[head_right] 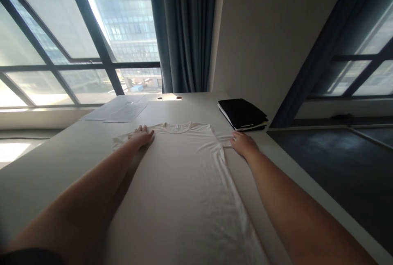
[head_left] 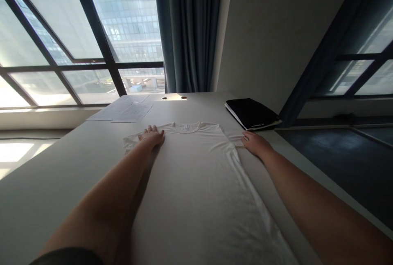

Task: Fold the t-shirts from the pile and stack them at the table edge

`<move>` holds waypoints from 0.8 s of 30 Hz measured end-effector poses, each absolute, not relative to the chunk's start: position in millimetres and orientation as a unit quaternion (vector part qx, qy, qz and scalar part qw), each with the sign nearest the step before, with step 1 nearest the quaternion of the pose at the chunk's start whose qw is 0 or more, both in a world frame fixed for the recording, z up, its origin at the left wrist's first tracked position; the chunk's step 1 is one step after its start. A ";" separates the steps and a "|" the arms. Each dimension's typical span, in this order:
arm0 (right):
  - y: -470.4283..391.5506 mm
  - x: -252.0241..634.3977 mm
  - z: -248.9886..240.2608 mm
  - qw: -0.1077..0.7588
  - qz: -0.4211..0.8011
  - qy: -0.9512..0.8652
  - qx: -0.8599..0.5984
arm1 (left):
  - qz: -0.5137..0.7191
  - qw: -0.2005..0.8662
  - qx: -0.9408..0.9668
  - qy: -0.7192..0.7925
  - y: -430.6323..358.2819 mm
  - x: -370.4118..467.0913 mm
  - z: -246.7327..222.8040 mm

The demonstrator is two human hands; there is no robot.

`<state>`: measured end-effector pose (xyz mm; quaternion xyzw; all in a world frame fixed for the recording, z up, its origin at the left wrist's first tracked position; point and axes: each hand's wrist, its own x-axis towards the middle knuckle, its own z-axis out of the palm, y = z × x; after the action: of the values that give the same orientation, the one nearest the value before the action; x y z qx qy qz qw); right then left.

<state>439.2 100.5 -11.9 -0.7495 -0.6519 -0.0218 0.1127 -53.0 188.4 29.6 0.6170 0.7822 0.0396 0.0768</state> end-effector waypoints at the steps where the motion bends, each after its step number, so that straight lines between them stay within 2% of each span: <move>1: 97.6 438.5 -7.9 0.122 -0.039 -0.639 -0.759 | 0.050 0.072 0.619 0.780 181.0 -64.2 32.9; 5: 90.1 435.9 3.5 0.115 -0.090 -0.554 -0.820 | 0.079 0.021 0.596 0.799 143.5 -128.7 31.4; 10: 94.1 426.4 3.9 0.115 -0.072 -0.552 -0.823 | 0.048 0.021 0.557 0.829 112.5 -183.6 14.8; 14: 95.6 413.4 8.5 0.147 -0.060 -0.555 -0.817 | 0.068 0.009 0.562 0.824 115.0 -185.7 16.1; 24: 99.9 403.1 38.5 0.290 -0.061 -0.590 -0.751 | 0.078 -0.049 0.576 0.812 113.2 -171.5 30.9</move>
<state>403.1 99.9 38.5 -0.7510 -0.5902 -0.0610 0.2897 -171.5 113.2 30.9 0.5763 0.8121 0.0777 -0.0493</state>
